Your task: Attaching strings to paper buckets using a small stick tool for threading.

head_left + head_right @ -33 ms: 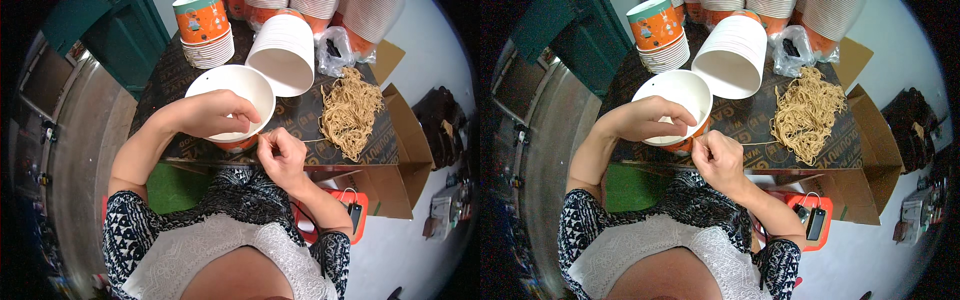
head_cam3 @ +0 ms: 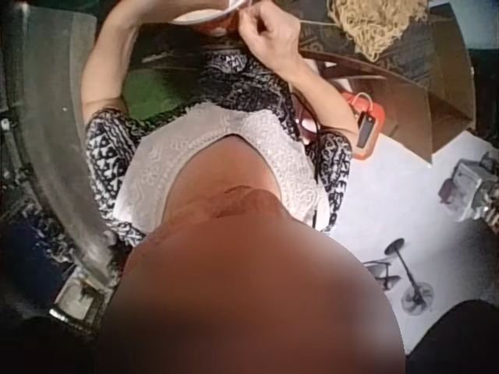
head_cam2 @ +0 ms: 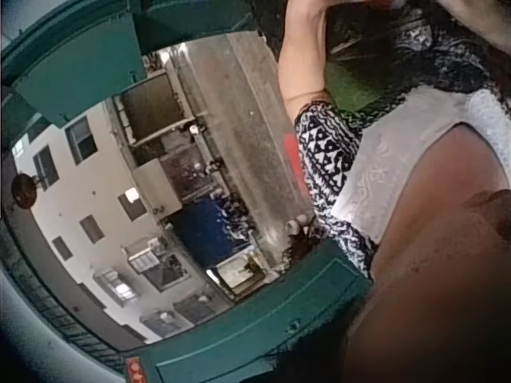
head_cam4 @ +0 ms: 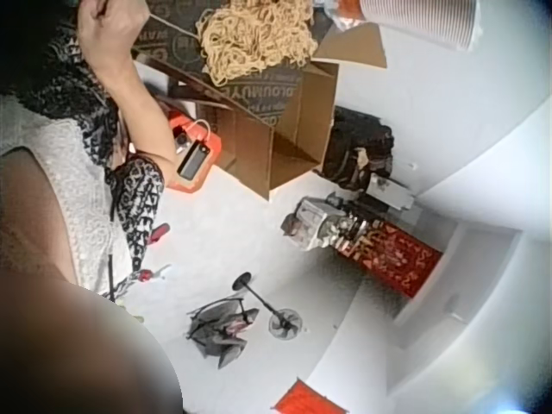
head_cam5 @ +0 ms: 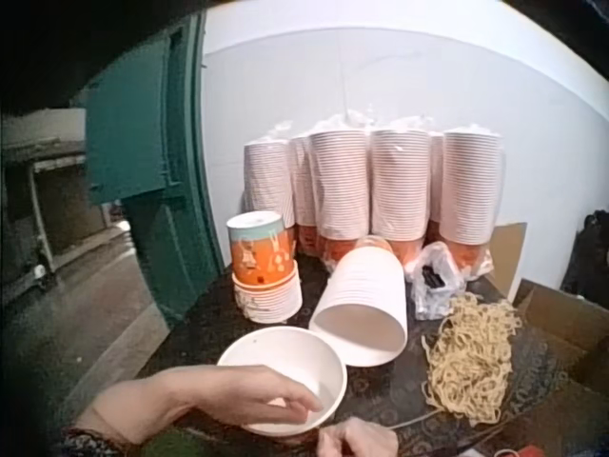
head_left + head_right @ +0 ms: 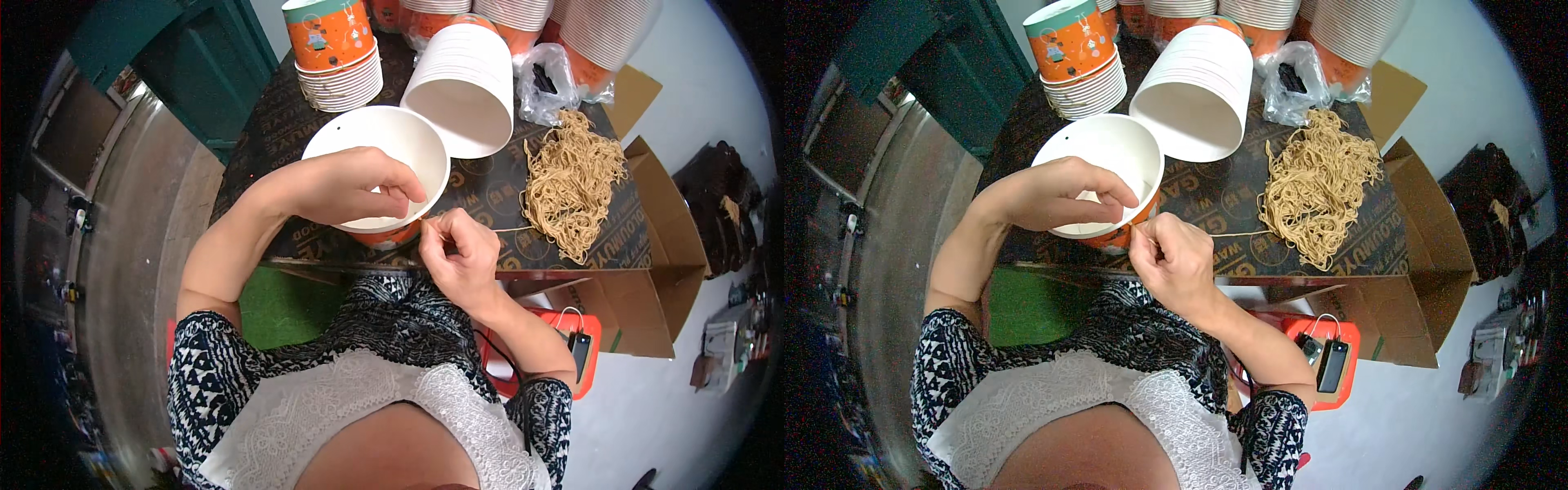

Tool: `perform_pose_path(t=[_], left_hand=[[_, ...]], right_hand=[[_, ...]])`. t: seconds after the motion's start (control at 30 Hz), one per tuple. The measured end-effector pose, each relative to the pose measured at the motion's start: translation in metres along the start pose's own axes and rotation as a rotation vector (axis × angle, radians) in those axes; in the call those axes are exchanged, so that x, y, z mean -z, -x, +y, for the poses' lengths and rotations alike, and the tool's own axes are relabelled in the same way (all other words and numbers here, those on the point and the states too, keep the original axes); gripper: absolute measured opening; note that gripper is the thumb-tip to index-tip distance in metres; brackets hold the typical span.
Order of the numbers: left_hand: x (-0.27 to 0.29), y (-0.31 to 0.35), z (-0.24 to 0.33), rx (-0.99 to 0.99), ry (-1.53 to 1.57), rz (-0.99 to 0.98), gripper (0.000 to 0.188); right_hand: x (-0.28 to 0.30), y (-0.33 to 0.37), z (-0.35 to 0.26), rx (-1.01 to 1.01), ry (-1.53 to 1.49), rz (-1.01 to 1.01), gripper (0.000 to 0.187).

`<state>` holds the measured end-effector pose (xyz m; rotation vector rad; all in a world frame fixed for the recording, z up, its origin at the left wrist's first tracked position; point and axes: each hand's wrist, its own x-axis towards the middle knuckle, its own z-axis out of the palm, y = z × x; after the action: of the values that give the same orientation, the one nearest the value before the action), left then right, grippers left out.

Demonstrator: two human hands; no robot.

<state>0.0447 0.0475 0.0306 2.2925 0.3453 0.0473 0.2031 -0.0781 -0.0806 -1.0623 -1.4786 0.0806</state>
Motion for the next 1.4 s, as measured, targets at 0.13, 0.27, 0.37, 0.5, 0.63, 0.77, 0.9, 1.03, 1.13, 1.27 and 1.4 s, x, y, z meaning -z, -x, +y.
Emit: perform_pose_path(t=[0.13,0.27,0.37,0.5,0.63,0.77,0.9,1.03,1.13,1.27,1.4], left_hand=[[-0.002,-0.005,-0.001,-0.005,0.032,-0.030,0.022],[-0.005,-0.009,-0.006,-0.048,-0.028,-0.017,0.018],[-0.008,-0.009,-0.002,-0.006,-0.052,0.025,0.017],[-0.015,-0.006,0.004,0.054,-0.039,0.065,0.015],[-0.017,0.000,0.002,0.062,-0.148,0.173,0.016],[-0.012,0.010,0.003,0.076,-0.219,0.220,0.020],[-0.005,0.013,0.007,0.171,-0.090,0.241,0.020],[-0.008,0.013,0.000,0.139,-0.094,0.264,0.019],[-0.010,0.010,0.000,0.108,-0.119,0.244,0.019],[-0.010,0.004,0.002,0.083,-0.156,0.244,0.018],[-0.008,0.001,0.003,0.076,-0.238,0.250,0.019]], right_hand=[[-0.002,-0.003,0.000,0.024,0.002,0.005,0.018],[-0.003,-0.002,0.001,0.030,0.006,-0.012,0.016],[-0.003,-0.003,0.003,0.029,0.010,-0.014,0.016],[0.004,-0.003,0.004,0.043,0.050,-0.070,0.012],[0.026,0.003,0.024,0.134,0.195,-0.193,0.010],[0.079,0.012,0.058,0.034,0.430,-0.379,0.011],[0.138,0.007,0.086,-0.230,0.575,-0.394,0.023],[0.130,-0.003,0.067,-0.144,0.372,-0.439,0.053],[0.087,-0.008,0.030,-0.107,0.210,-0.401,0.056],[0.048,-0.011,0.017,-0.106,0.114,-0.377,0.047],[0.045,-0.005,0.008,-0.281,-0.030,-0.322,0.006]])
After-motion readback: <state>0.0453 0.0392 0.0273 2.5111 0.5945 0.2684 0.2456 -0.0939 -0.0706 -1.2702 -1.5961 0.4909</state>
